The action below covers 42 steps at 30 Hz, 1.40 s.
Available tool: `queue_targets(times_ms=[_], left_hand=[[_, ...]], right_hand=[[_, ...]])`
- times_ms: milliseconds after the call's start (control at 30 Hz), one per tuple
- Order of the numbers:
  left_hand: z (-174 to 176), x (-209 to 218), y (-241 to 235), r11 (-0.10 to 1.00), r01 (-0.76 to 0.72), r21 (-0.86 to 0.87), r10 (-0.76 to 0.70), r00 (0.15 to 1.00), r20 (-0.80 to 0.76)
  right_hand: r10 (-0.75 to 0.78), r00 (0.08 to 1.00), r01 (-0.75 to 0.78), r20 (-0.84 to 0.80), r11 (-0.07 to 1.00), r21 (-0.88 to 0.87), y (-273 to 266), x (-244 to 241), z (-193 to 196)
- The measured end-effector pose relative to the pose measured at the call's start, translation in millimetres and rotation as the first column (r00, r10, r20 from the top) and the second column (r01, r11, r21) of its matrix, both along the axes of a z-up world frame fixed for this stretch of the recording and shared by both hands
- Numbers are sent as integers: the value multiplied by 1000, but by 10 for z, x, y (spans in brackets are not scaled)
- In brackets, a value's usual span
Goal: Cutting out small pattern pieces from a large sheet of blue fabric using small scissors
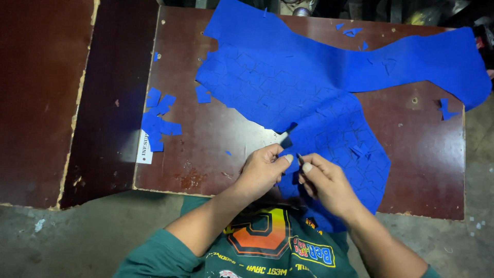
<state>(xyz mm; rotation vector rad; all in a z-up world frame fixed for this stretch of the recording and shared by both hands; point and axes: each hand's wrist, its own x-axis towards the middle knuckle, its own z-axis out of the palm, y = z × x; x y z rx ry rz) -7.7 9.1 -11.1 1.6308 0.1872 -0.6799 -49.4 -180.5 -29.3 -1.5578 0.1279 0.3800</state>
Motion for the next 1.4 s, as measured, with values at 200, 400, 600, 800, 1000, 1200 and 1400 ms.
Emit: queue_targets(times_ms=[200, 400, 600, 800, 1000, 1200, 1400], left_hand=[[51, -2, 48, 1000, 10, -19, -9, 1000, 4], [81, -15, 57, 999, -2, -43, 2, 1000, -3], [-78, -24, 46, 997, -2, -77, 3, 1000, 9], [-78, -31, 34, 989, -70, -132, 67, 997, -30], [-113, -40, 64, 995, 8, -96, -7, 1000, 15], [26, -25, 107, 998, 51, -37, -50, 999, 18], [89, 5, 122, 998, 56, -26, -56, 998, -16]], right_hand=[[147, 988, -151, -44, 984, -96, -142, 190, 149], [201, 975, -210, -95, 974, -89, -107, 276, 273], [233, 960, -247, -153, 966, -80, -185, 268, 223], [257, 954, -272, -152, 959, -80, -189, 319, 227], [249, 956, -261, -158, 963, -66, -144, 355, 246], [317, 941, -329, -122, 940, -95, -101, 474, 309], [358, 926, -368, -120, 926, -81, -124, 485, 258]])
